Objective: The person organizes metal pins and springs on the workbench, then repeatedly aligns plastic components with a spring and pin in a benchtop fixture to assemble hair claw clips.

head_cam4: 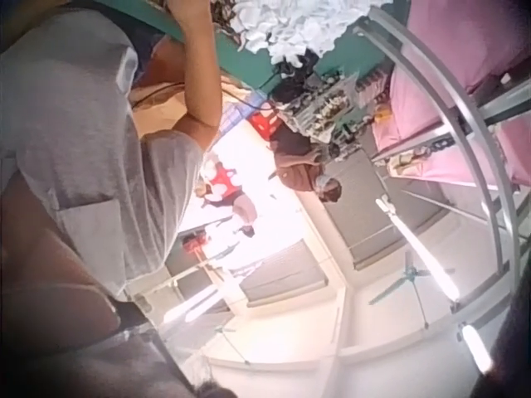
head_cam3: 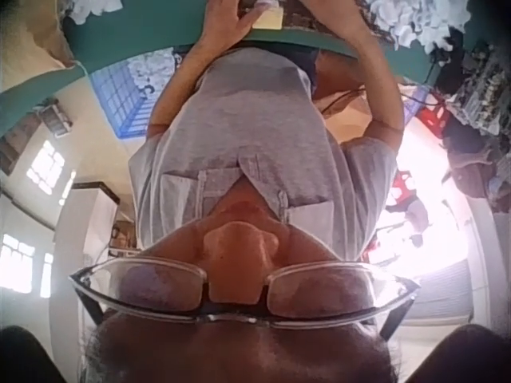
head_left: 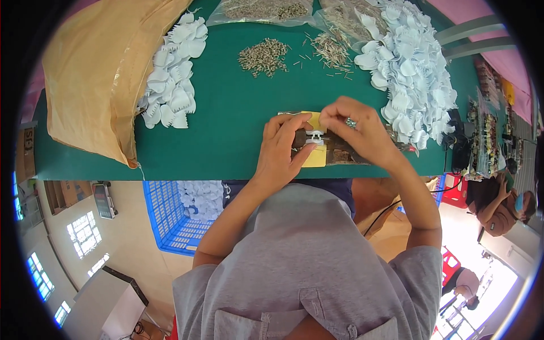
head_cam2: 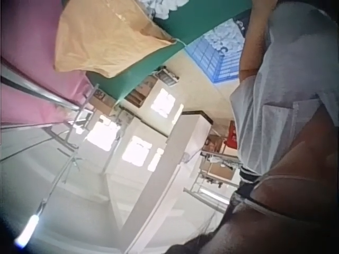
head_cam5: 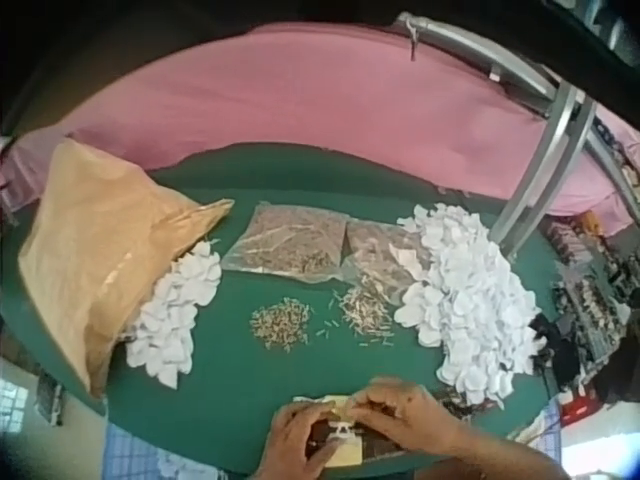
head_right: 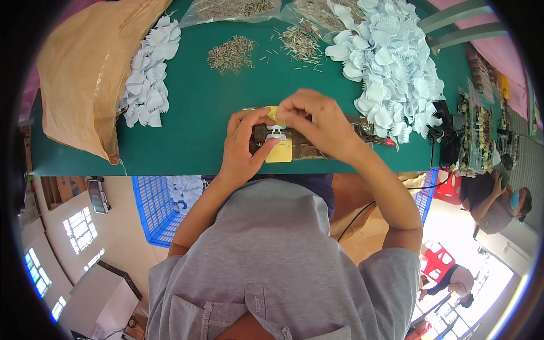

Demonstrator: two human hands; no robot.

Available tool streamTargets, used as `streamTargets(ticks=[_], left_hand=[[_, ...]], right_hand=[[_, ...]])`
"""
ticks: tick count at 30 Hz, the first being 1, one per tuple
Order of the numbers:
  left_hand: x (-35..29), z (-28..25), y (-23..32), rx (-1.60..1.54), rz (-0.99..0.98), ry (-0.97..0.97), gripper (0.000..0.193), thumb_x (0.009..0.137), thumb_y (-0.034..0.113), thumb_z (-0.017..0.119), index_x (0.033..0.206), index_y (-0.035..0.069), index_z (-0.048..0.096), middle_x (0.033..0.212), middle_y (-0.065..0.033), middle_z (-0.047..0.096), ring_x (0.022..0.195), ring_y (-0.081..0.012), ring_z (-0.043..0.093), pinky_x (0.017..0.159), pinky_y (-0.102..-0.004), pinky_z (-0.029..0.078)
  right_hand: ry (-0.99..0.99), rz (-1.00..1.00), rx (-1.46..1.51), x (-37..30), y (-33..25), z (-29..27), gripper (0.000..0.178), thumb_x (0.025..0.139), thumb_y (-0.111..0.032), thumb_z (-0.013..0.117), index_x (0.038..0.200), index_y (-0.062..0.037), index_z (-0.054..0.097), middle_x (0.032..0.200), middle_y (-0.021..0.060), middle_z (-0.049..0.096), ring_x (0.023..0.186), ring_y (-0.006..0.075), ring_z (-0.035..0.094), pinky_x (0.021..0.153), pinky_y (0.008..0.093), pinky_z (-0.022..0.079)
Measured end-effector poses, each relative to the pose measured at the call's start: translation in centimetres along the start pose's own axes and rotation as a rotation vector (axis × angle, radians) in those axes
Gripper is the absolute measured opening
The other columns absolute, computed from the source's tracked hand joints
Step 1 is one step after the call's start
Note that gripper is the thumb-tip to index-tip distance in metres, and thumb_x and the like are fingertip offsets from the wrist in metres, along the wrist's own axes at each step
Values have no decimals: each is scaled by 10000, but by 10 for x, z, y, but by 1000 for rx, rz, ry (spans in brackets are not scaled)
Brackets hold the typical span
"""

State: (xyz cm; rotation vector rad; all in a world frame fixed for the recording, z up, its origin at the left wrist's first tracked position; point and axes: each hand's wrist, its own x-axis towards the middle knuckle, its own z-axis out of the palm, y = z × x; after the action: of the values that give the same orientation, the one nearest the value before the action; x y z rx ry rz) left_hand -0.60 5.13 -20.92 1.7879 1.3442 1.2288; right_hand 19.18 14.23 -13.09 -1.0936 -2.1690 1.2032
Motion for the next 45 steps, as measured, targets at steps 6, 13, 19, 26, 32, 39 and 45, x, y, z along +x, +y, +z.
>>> streamTargets(ticks=[6,13,19,26,32,39,45], left_hand=[[0,1,-1,-21,6,-1,631,844,84,797,1420,75,538,1170,-62,697,1182,-293,535,1021,-438,425],[1,2,-2,-11,6,2,642,840,73,798,1425,78,533,1175,-62,699,1182,-291,537,1022,-436,423],[-1,2,-3,-19,-13,3,653,836,75,803,1430,88,532,1181,-58,694,1181,-292,535,1022,-434,426],[0,1,-1,-13,-26,3,658,832,84,811,1429,100,535,1185,-50,692,1173,-294,536,1023,-436,432],[1,-1,0,6,-18,8,665,825,87,814,1427,103,534,1164,-44,693,1162,-296,543,1012,-434,439],[14,-2,-6,-1,71,-24,354,773,41,847,1102,52,716,1063,-69,676,1085,-286,596,920,-391,490],[19,-2,-4,-189,17,-51,229,803,23,844,994,37,718,1015,-70,701,1001,-236,634,865,-345,505]], right_hand=[[-50,-69,-154,-13,-6,7,77,971,-87,684,984,-12,690,867,70,619,828,227,563,745,357,463],[93,-196,-275,-18,-5,18,73,913,-100,726,934,-55,672,845,74,618,812,286,564,717,408,473],[156,-267,-332,-19,-8,24,104,865,-58,763,924,-54,678,842,70,625,800,280,571,702,399,481],[356,-261,-283,-26,1,40,131,799,-62,824,877,-71,718,823,40,668,798,255,602,722,383,492],[263,-101,-222,-23,-2,36,129,802,-71,829,879,-72,725,815,31,674,798,246,599,712,374,482],[260,-78,-146,-27,-2,32,145,841,-46,812,961,-52,731,866,51,690,822,215,631,728,350,521],[725,113,-447,-92,33,-28,125,989,-36,661,1086,16,720,1026,117,727,886,223,679,819,337,533]])
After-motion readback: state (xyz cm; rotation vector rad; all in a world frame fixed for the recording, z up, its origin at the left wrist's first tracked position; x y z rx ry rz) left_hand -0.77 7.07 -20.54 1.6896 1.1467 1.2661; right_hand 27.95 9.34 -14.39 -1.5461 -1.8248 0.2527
